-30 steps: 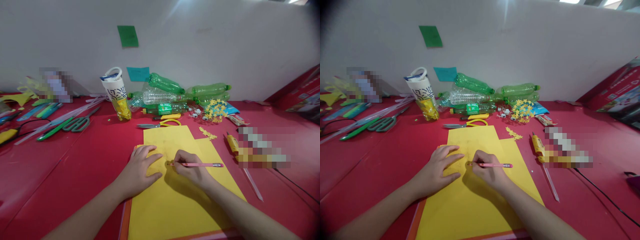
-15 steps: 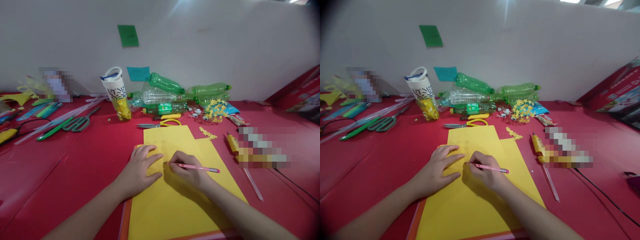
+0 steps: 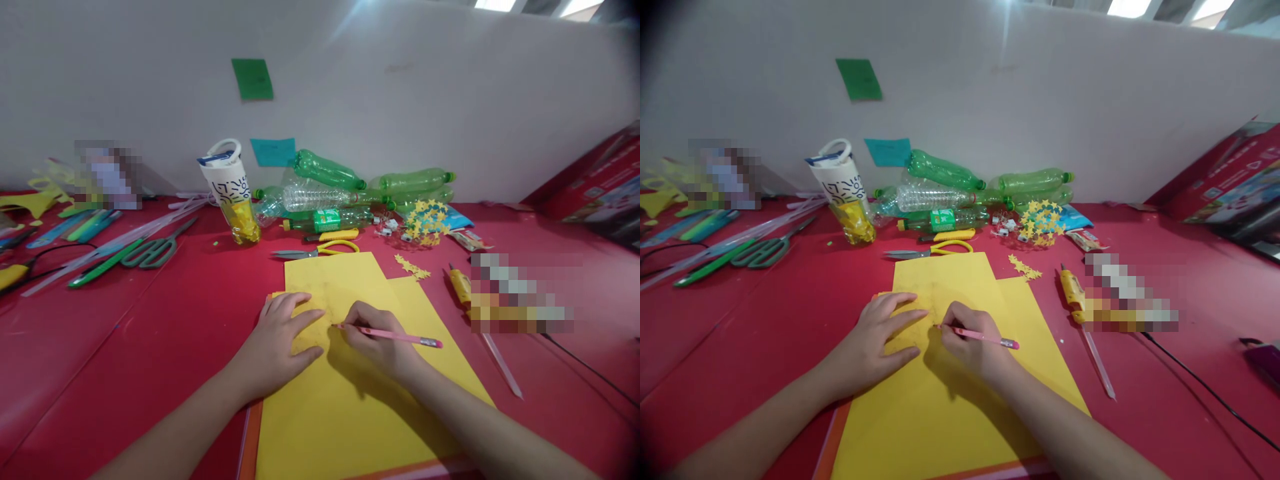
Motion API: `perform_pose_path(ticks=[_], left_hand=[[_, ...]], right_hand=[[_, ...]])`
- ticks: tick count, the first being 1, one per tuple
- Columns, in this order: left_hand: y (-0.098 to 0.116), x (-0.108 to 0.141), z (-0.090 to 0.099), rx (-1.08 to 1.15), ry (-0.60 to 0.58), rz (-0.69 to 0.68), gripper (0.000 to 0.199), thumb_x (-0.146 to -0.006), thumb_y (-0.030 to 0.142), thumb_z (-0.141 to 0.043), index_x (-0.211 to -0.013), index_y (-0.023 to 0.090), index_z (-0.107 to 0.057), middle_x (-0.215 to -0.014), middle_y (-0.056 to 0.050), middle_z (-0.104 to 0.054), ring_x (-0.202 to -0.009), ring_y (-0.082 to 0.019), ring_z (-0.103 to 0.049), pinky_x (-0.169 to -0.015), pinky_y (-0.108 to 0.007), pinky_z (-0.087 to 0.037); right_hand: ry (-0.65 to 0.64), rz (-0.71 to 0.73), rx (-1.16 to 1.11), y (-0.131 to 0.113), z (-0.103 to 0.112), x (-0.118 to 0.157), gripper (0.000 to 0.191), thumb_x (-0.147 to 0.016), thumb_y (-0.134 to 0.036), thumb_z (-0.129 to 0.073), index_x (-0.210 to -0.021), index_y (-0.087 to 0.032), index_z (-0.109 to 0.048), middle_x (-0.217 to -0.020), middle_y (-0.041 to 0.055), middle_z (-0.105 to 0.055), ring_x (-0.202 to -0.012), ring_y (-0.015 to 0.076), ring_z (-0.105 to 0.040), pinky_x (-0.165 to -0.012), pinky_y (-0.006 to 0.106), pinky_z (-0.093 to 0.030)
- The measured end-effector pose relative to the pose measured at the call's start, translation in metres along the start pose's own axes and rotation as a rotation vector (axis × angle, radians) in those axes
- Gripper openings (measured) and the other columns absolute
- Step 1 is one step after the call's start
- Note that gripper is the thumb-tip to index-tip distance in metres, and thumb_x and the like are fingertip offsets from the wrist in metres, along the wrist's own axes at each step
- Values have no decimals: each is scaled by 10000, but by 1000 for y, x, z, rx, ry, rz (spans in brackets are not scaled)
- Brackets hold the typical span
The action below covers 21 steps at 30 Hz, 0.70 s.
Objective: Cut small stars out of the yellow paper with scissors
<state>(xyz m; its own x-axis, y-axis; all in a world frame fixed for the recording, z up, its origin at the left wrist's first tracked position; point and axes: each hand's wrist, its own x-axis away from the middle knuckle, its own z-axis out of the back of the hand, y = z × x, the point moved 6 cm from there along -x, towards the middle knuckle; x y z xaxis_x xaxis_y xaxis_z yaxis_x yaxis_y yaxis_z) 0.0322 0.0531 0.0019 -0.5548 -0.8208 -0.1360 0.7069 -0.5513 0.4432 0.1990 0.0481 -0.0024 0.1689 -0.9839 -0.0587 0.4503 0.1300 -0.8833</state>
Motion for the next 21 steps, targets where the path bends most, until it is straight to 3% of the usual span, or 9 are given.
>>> perform_pose_path(ticks=[7,16,21], left_hand=[[1,0,1,-3,-3,1,463,-776,433,-598,-1223,324,-545,-1319,-67,-426,-1210,-309,-351,-1025,-548,-257],[1,0,2,17,-1,-3,455,-778,429,-596,-1217,316,-555,-1311,-72,-435,-1198,-313,-362,-998,-531,-303],[0,0,1,11,-6,4,464,-770,430,-604,-1218,320,-553,-1312,-70,-432,-1203,-310,-360,-1008,-530,-291]], right_hand=[[64,-42,45,3,4,1,110,-694,-150,-499,-593,-191,-484,-505,-42,-466,-465,94,-380,-432,210,-267],[103,-64,69,6,6,0,130,-657,-112,-497,-566,-200,-469,-461,-54,-436,-438,92,-362,-404,202,-252],[80,-46,61,3,4,1,123,-667,-125,-491,-573,-201,-472,-474,-49,-452,-437,95,-375,-414,206,-260]])
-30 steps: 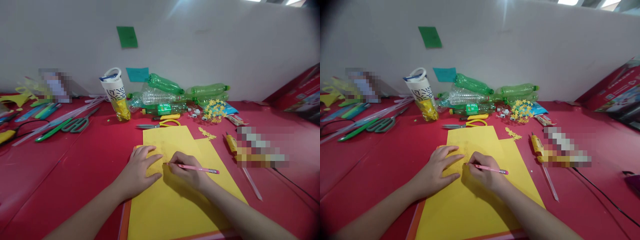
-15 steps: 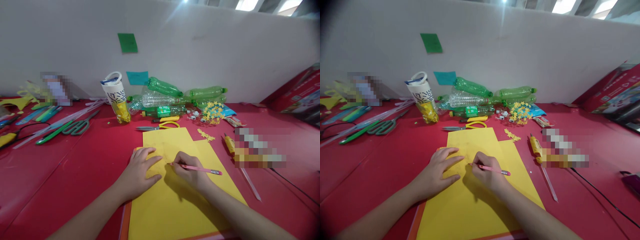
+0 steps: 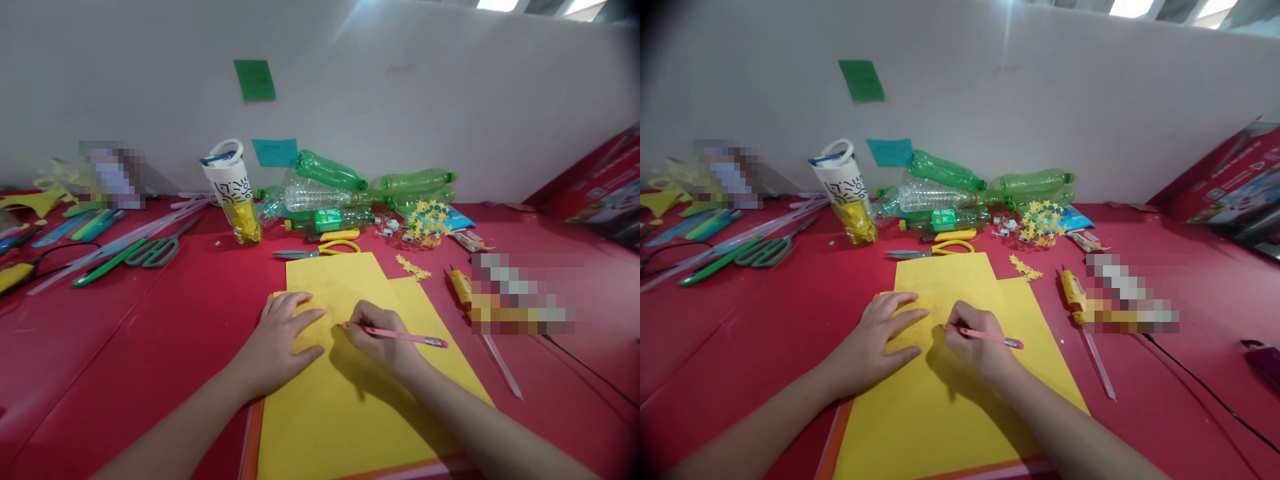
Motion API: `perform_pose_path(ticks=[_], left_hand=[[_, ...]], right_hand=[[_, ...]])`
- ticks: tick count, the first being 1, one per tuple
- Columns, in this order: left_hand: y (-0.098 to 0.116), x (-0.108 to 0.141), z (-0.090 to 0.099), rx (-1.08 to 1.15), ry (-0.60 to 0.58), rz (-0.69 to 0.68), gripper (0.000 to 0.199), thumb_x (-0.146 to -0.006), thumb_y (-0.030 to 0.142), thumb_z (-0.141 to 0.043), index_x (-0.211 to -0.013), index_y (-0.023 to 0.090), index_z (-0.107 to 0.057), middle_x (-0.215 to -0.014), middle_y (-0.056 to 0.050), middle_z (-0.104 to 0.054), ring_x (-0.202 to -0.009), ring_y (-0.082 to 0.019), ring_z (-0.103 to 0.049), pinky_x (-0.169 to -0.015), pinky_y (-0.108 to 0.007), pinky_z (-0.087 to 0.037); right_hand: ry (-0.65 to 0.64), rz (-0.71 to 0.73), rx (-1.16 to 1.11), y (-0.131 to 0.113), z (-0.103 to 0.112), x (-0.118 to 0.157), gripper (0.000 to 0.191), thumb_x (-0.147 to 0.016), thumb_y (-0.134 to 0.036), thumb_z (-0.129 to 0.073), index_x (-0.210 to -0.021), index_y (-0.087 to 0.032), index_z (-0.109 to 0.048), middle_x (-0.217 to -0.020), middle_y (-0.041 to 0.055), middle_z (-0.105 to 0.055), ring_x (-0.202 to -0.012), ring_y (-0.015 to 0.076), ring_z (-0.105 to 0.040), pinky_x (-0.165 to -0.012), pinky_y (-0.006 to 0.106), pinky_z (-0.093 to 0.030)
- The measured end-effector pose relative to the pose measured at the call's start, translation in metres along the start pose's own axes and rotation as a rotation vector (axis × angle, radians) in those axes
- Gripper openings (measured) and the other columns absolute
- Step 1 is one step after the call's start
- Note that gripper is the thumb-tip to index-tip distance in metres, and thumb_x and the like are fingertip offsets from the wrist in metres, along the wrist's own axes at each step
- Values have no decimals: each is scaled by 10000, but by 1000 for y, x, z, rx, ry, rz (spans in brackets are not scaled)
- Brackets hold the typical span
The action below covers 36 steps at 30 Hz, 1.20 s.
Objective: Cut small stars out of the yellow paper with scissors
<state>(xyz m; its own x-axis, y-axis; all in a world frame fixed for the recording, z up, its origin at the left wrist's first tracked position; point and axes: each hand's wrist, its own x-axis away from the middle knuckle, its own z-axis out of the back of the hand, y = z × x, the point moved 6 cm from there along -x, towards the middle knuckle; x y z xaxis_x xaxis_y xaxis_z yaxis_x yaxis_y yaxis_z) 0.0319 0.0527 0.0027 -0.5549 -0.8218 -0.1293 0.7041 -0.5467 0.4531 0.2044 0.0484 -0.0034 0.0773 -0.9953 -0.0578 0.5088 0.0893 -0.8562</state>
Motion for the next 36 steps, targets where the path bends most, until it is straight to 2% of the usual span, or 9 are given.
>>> perform_pose_path(ticks=[10,20,26,29,32,36], left_hand=[[0,0,-1,-25,-18,11,454,-791,457,-574,-1223,323,-544,-1327,-63,-415,-1222,-309,-334,-1033,-553,-237],[1,-1,0,-21,-20,16,448,-792,474,-566,-1208,306,-564,-1316,-66,-427,-1201,-305,-357,-1025,-533,-254],[2,-1,0,-41,-16,6,450,-792,466,-567,-1212,302,-558,-1319,-68,-421,-1200,-302,-357,-1030,-530,-244],[2,-1,0,-49,-15,-3,454,-791,448,-574,-1218,293,-556,-1319,-73,-421,-1207,-301,-353,-1032,-523,-246],[1,0,0,-49,-11,-6,451,-801,442,-560,-1226,290,-554,-1319,-76,-424,-1210,-302,-353,-1030,-523,-247],[1,0,1,-41,6,2,435,-814,413,-544,-1230,287,-559,-1310,-81,-433,-1197,-304,-368,-1027,-529,-250]], right_hand=[[-79,78,40,-7,-5,3,132,-698,-110,-485,-605,-202,-501,-503,-39,-498,-445,99,-416,-433,205,-284],[-151,152,60,-11,-9,7,131,-726,-99,-506,-646,-199,-535,-546,-41,-540,-485,97,-456,-468,197,-313],[-173,63,-105,-4,-8,4,107,-741,-136,-536,-651,-194,-529,-542,-39,-535,-487,102,-454,-462,205,-313],[-198,-32,-261,1,-6,0,113,-817,-224,-504,-708,-200,-518,-572,-20,-586,-491,111,-501,-449,201,-355],[-200,-132,-400,6,-3,-1,171,-865,-304,-463,-732,-205,-504,-540,-23,-582,-453,107,-489,-422,196,-351],[-190,-77,-326,3,1,4,52,-742,-152,-556,-741,-197,-532,-551,-50,-541,-478,93,-460,-436,183,-315]])
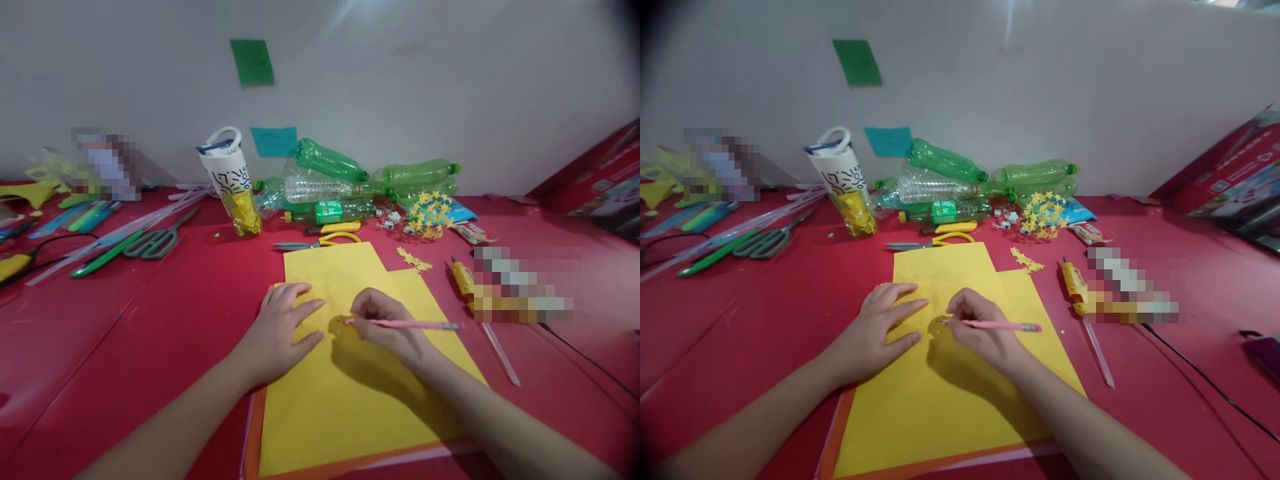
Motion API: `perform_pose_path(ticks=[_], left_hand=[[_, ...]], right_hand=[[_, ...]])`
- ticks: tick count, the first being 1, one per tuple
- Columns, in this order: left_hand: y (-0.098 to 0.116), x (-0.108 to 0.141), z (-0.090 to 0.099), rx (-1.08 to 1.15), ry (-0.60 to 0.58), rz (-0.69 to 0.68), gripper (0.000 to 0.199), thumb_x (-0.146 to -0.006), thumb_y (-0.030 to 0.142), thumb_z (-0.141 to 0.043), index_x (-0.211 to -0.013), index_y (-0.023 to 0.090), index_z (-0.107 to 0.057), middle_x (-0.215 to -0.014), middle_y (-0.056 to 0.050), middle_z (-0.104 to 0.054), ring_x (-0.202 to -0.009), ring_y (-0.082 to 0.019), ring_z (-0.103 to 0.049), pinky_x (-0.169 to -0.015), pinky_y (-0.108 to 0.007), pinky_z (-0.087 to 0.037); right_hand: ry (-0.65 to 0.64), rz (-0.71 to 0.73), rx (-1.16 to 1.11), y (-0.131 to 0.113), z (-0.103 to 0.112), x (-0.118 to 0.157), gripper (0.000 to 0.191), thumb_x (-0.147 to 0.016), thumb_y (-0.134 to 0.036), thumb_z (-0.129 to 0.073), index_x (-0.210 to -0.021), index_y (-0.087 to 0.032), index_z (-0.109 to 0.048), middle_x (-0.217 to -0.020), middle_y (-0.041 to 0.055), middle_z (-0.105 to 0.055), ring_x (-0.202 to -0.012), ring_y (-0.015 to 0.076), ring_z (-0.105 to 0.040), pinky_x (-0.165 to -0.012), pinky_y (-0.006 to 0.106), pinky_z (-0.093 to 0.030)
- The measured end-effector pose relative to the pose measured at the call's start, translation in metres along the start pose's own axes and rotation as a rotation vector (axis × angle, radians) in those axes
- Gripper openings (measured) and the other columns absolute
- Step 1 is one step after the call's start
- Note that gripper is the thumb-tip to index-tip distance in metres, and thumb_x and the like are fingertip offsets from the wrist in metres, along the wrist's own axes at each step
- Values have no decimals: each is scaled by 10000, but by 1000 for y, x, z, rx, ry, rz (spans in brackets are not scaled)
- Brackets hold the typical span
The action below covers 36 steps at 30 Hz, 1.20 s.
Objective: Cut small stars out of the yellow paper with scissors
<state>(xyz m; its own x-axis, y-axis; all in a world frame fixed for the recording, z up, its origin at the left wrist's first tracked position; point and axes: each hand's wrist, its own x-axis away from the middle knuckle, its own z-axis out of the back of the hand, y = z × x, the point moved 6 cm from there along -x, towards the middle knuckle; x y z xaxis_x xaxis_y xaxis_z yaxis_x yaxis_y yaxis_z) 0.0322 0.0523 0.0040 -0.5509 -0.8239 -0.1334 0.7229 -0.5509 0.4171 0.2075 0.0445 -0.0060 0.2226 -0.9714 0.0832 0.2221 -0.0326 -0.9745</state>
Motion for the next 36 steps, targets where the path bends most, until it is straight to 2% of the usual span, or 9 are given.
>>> perform_pose_path(ticks=[3,6,10,19,29,36], left_hand=[[0,0,0,9,-8,-1,462,-787,377,-575,-1239,279,-556,-1315,-86,-424,-1204,-306,-361,-1031,-520,-255],[1,1,1,25,-15,-12,495,-754,341,-608,-1243,296,-552,-1363,-83,-369,-1234,-316,-327,-1041,-525,-238],[3,2,2,61,0,-50,421,-737,294,-621,-1155,343,-617,-1436,-36,-274,-1268,-327,-275,-1046,-529,-224],[2,1,1,53,-57,-49,404,-748,296,-610,-1150,341,-619,-1393,-55,-349,-1268,-315,-284,-1047,-536,-213],[3,0,1,63,-68,-42,413,-750,294,-604,-1161,337,-613,-1384,-51,-369,-1260,-313,-299,-1049,-531,-223],[2,1,0,64,-62,-43,414,-750,289,-603,-1160,340,-613,-1381,-54,-370,-1263,-311,-300,-1051,-535,-214]], right_hand=[[-56,56,83,-3,-5,5,129,-672,-61,-538,-711,-181,-562,-596,-41,-547,-503,87,-444,-452,186,-297],[-70,50,106,-3,-7,7,100,-677,-78,-548,-665,-176,-539,-568,-39,-532,-494,89,-417,-450,197,-282],[-65,61,125,-3,-9,5,77,-714,-110,-546,-666,-169,-557,-565,-32,-532,-510,94,-425,-464,202,-297],[-127,52,105,-2,-12,6,76,-743,-139,-556,-678,-175,-543,-589,-29,-552,-521,96,-427,-474,207,-303],[-46,44,153,-1,-9,4,105,-780,-156,-519,-681,-190,-506,-583,-24,-564,-518,111,-488,-470,215,-322],[-24,55,115,3,-9,4,106,-804,-163,-501,-701,-192,-495,-576,-26,-560,-478,96,-467,-445,208,-312]])
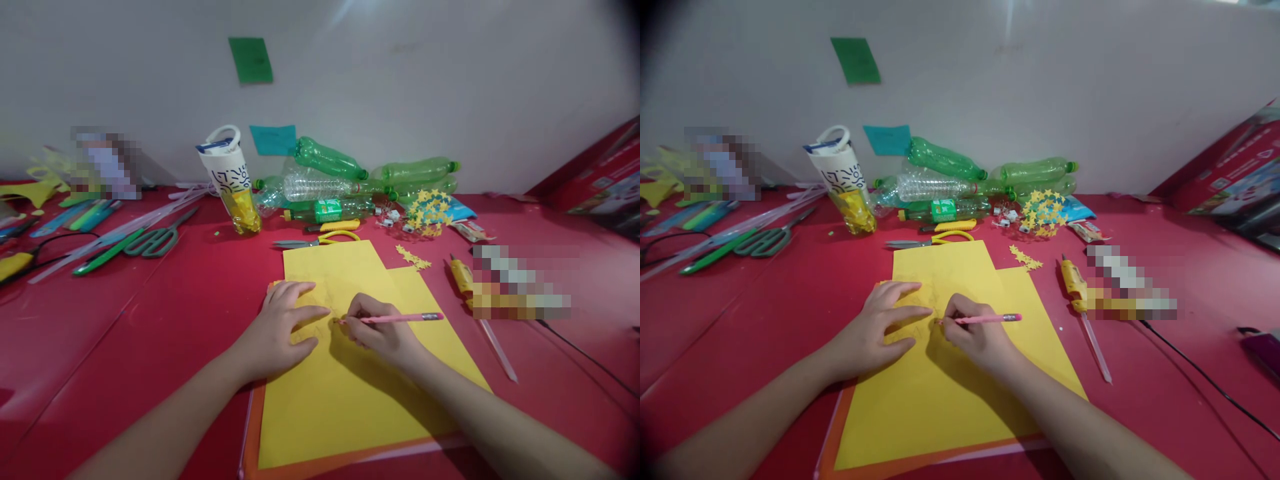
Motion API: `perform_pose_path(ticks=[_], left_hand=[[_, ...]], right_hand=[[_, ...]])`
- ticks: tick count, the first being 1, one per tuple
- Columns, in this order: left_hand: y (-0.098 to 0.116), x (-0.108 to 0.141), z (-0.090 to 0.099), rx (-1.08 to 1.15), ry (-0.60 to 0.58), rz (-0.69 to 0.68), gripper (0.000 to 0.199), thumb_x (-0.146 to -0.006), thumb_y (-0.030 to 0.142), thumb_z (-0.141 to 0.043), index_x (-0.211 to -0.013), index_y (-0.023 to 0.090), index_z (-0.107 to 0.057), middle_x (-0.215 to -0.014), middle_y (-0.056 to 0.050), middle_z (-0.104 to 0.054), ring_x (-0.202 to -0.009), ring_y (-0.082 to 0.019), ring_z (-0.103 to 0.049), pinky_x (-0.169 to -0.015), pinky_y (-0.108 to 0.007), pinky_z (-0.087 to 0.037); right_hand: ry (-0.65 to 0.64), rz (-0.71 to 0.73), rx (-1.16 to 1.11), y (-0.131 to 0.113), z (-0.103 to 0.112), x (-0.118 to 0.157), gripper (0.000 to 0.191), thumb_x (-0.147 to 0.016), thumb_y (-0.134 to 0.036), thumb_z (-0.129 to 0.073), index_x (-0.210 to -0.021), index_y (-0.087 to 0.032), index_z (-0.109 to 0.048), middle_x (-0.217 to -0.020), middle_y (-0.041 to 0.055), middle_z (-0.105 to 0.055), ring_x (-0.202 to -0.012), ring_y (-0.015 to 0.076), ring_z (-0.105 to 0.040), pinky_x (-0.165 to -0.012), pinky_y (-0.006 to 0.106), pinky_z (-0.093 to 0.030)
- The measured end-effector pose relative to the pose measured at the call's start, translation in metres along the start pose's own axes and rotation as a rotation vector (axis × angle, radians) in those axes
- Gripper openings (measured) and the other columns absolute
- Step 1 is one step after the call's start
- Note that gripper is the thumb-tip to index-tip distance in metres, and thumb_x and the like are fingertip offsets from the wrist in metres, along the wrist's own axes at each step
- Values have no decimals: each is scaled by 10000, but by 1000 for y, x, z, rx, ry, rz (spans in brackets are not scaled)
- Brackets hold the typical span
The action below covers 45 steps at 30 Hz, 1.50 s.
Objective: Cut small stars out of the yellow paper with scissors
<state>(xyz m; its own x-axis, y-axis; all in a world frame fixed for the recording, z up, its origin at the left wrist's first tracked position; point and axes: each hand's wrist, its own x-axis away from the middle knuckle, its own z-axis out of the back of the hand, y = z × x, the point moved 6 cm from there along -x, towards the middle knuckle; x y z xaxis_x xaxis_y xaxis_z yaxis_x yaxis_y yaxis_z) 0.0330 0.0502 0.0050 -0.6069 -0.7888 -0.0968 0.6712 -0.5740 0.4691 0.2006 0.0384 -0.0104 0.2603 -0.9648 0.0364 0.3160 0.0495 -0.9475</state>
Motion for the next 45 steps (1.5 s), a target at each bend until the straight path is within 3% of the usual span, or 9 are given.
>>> perform_pose_path(ticks=[22,45], left_hand=[[1,0,1,7,-15,8,406,-753,303,-604,-1158,337,-612,-1384,-57,-367,-1261,-314,-302,-1041,-542,-228],[1,-1,0,-9,19,-13,400,-738,295,-617,-1136,328,-622,-1368,-60,-389,-1251,-308,-315,-1041,-548,-230]], right_hand=[[-49,0,-2,-5,2,-1,154,-697,-108,-507,-608,-201,-423,-500,-66,-411,-475,86,-336,-446,213,-228],[-95,53,28,-8,-8,0,83,-781,-174,-530,-698,-181,-526,-593,-30,-537,-531,101,-425,-482,210,-298]])
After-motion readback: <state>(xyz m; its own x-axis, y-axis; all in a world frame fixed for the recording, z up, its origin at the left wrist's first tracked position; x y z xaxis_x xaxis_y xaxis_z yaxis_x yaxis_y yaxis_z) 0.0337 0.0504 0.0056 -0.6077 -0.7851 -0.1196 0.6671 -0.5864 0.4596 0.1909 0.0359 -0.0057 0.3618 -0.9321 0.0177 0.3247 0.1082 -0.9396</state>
